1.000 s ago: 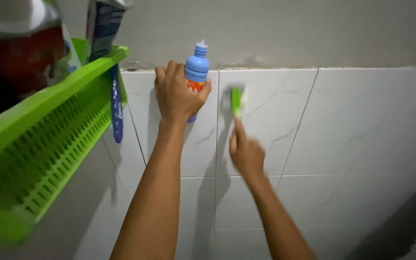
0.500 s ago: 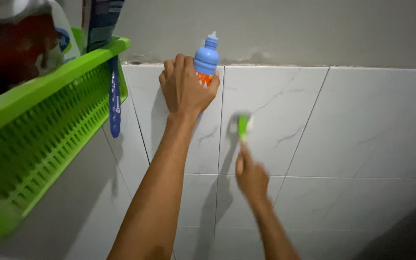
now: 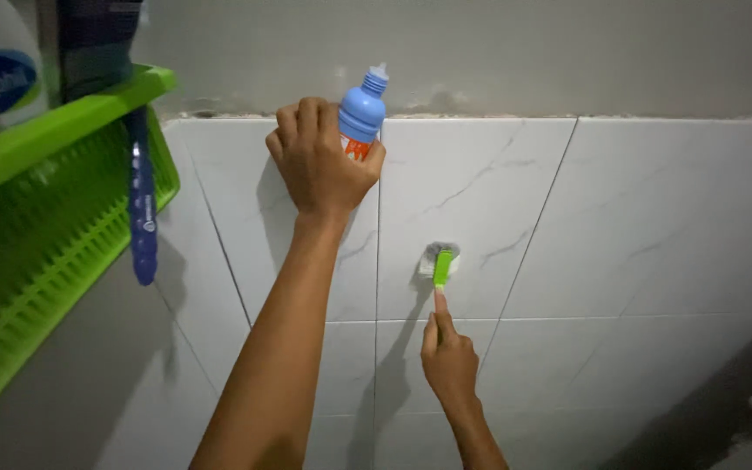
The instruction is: Scrubbing bathroom wall tiles and grout using a brush and cleaning solution.
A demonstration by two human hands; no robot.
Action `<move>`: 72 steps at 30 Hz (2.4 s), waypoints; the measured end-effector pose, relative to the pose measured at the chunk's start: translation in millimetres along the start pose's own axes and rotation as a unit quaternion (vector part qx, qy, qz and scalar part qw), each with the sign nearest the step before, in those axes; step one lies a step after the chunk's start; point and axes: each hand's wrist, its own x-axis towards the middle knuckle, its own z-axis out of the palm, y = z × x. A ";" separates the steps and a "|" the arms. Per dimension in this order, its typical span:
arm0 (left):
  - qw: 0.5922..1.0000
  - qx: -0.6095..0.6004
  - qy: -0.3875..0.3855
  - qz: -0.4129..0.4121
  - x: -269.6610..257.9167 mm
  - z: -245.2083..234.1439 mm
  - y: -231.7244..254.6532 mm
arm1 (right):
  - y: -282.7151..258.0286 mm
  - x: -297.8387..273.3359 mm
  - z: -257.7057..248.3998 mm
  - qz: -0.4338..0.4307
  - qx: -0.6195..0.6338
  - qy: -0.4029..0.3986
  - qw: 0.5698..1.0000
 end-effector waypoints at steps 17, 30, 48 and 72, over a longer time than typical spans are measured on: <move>1.000 0.015 -0.003 0.007 -0.6 1.0 -0.4 | 17.1 6.5 -14.4 0.014 -0.025 0.035 0.999; 0.999 0.022 -0.022 -0.007 -2.4 4.8 -3.0 | -57.2 115.3 -118.8 -0.060 0.025 0.112 0.992; 0.999 0.035 -0.010 0.010 -5.3 6.2 -4.3 | -18.6 125.3 -144.3 -0.050 0.037 0.135 0.989; 0.999 0.043 0.010 0.024 -11.1 11.6 -4.7 | 102.1 10.3 -38.5 0.003 -0.026 0.069 0.997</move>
